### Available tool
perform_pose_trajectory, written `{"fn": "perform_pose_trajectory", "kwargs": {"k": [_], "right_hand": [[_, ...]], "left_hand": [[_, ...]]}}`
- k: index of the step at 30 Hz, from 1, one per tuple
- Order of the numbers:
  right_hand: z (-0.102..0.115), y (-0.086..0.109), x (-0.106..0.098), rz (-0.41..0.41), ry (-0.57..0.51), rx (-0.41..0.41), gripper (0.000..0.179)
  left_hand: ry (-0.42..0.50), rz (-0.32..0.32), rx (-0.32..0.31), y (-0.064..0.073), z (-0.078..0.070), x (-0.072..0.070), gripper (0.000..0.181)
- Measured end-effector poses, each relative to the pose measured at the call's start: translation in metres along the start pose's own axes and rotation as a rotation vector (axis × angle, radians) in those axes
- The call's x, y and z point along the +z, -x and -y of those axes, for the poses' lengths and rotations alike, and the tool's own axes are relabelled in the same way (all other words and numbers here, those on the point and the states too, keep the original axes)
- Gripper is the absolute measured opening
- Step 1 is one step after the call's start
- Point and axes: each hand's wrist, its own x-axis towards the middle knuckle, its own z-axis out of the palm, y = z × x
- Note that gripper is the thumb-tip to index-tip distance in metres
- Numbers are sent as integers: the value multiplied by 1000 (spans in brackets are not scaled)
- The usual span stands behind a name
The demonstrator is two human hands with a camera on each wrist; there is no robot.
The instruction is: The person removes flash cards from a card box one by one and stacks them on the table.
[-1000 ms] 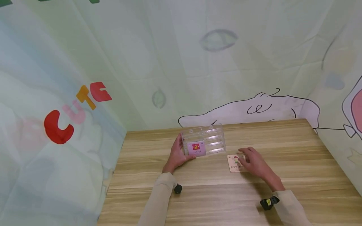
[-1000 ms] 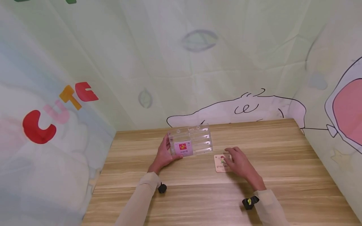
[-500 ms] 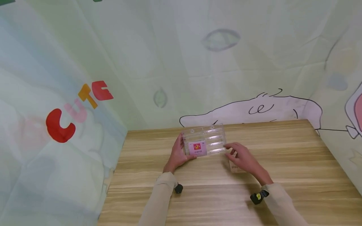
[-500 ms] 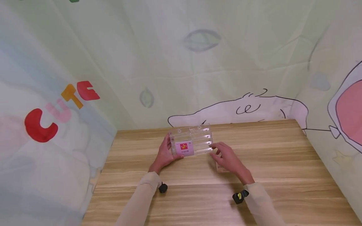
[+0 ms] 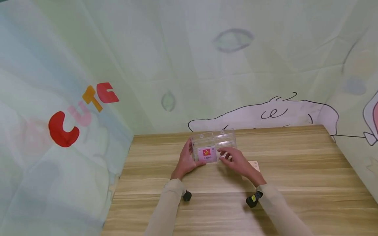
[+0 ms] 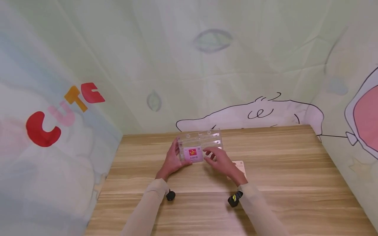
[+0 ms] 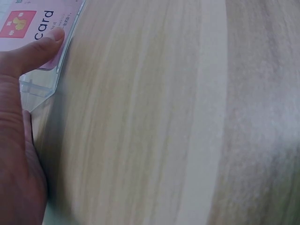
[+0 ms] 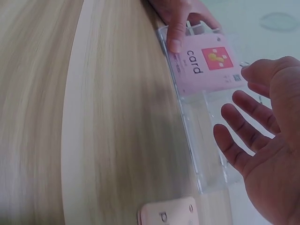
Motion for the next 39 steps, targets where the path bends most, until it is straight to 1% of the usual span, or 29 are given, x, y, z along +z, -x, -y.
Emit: {"fn": "perform_pose_trajectory", "kwargs": {"k": [2, 7, 14, 19, 26, 32, 35, 39], "right_hand": [[1, -3, 3, 4, -3, 23, 37], [0, -8, 8, 8, -28, 53, 41], [1, -10, 10, 11, -38, 68, 41], [2, -11, 12, 6, -42, 72, 39], [2, -11, 13, -10, -33, 29, 36], [4, -12, 16, -38, -36, -10, 30], [5, -13, 18, -44, -50, -21, 26], [6, -14, 20, -35, -70, -22, 24]], "left_hand": [[0, 0, -2, 0, 0, 0, 127], [-3, 1, -2, -1, 1, 0, 128], [-3, -1, 19, -2, 3, 1, 129], [-1, 3, 15, -2, 3, 1, 131], [-1, 0, 32, -1, 4, 1, 132], [-5, 10, 12, 0, 4, -1, 132], [-12, 11, 8, 0, 4, -1, 132], [-12, 6, 18, -1, 3, -1, 131]]}}
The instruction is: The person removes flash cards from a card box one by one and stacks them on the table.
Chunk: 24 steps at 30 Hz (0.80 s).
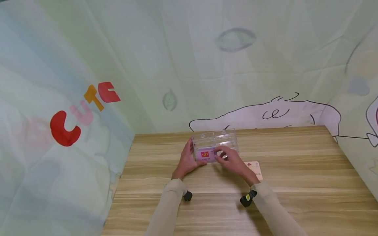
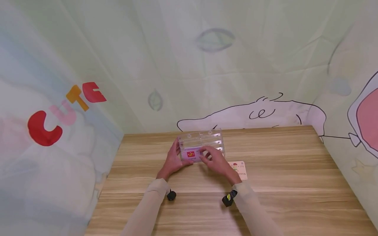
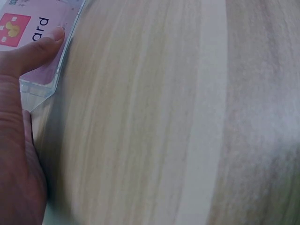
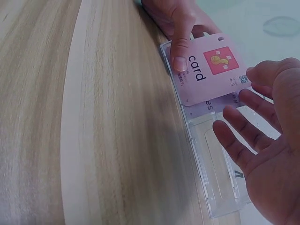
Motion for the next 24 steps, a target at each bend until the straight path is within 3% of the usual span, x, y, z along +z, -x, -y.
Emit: {"fn": "perform_pose_trajectory", "kwargs": {"k": [14, 24], "right_hand": [[1, -4, 10, 34, -9, -15, 17], [7, -8, 15, 31, -1, -56, 24]], "left_hand": [[24, -6, 17, 0, 1, -1, 129], [24, 3, 5, 0, 0, -1, 130]]}}
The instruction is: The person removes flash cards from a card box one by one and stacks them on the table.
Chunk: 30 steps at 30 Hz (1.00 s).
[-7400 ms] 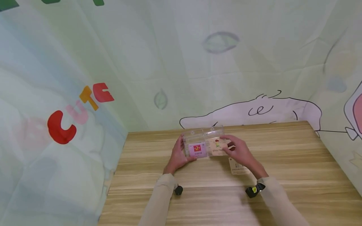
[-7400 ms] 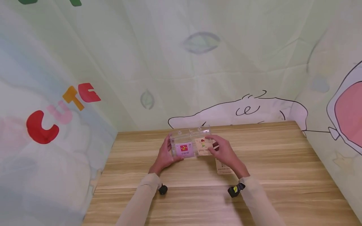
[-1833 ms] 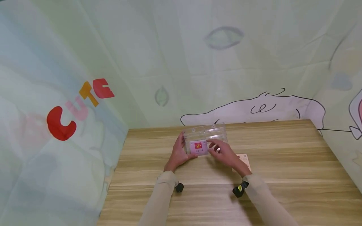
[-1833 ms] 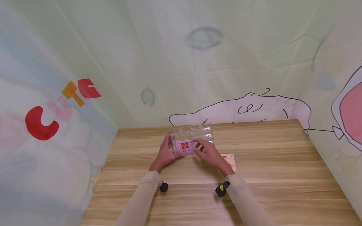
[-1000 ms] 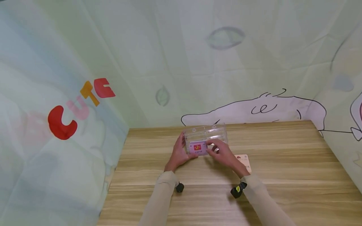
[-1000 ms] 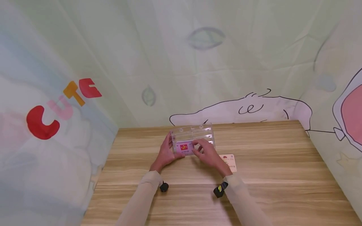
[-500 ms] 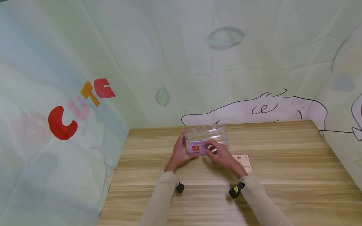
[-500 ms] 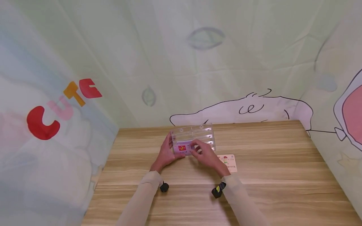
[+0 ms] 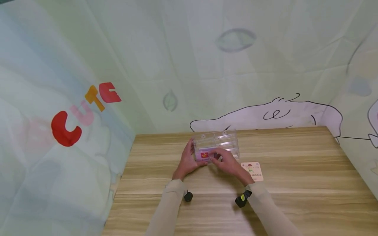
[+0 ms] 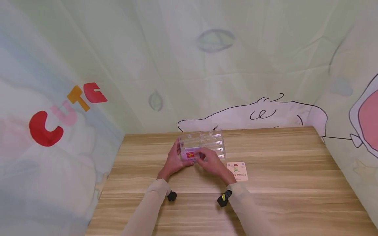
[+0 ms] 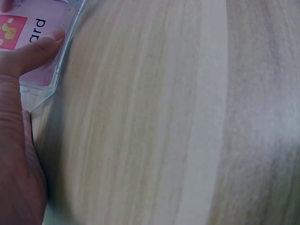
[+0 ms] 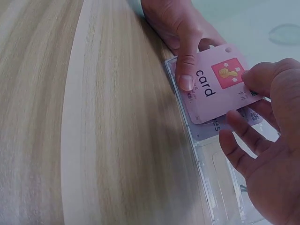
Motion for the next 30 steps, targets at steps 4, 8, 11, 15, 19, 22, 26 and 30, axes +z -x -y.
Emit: {"fn": "perform_pose_trajectory", "kwargs": {"k": [4, 8, 11, 15, 19, 22, 26, 30], "right_hand": [[2, 0, -3, -26, 23, 8, 26], [2, 0, -7, -48, 38, 40, 26], [2, 0, -10, -61, 37, 56, 26], [1, 1, -14, -87, 35, 64, 26], [1, 3, -20, -110, 49, 73, 26], [1, 6, -25, -116, 54, 84, 27], [-1, 9, -31, -112, 48, 107, 29], [-4, 16, -38, -110, 57, 138, 33]], "left_hand": [[7, -1, 8, -1, -1, 0, 131], [6, -9, 14, -1, 0, 1, 132], [-3, -15, 14, -1, 1, 1, 132], [-4, -16, 9, -1, 1, 2, 132], [-15, -15, -4, 0, 0, 2, 131], [-19, -18, -3, 0, 0, 2, 131], [1, -22, 9, 0, 0, 2, 133], [7, -25, 17, -1, 1, 3, 133]]}}
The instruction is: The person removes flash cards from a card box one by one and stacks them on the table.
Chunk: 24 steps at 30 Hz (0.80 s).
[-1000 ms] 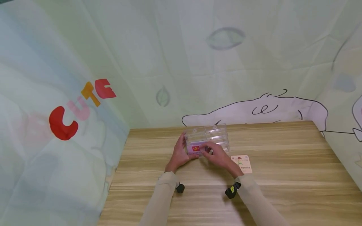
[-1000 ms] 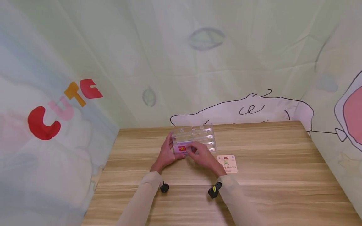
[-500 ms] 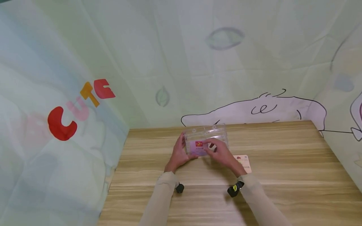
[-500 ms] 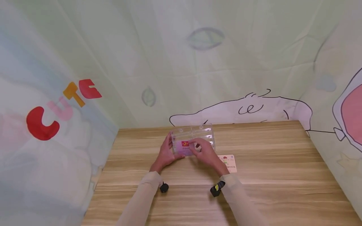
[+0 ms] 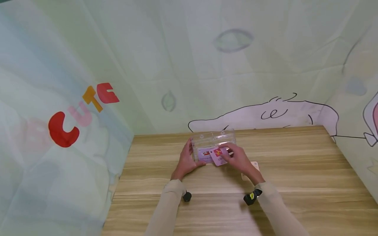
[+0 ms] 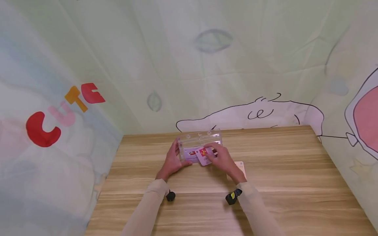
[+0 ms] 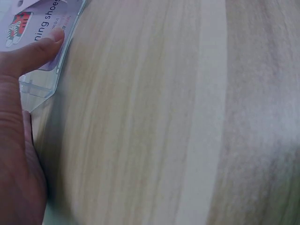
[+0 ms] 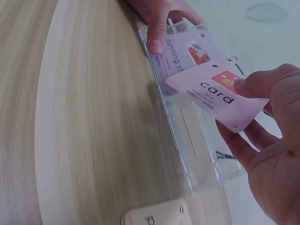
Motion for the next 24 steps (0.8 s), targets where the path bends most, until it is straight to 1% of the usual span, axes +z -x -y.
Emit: {"fn": "perform_pose_trajectory", "kwargs": {"k": [7, 11, 14, 17, 24], "right_hand": [[-5, 11, -18, -31, 1, 34, 42], [-11, 18, -30, -43, 6, 55, 47], [-16, 24, -39, -50, 22, 76, 48], [-21, 30, -48, -56, 38, 105, 48], [-32, 47, -67, -68, 54, 167, 48]], "left_hand": [[1, -7, 8, 0, -1, 0, 133], [1, -3, -10, 0, -2, 0, 132], [0, -1, -29, 1, -2, 0, 132], [2, 0, -33, 1, -2, 0, 133], [12, -2, -20, 1, -1, 0, 133]]}}
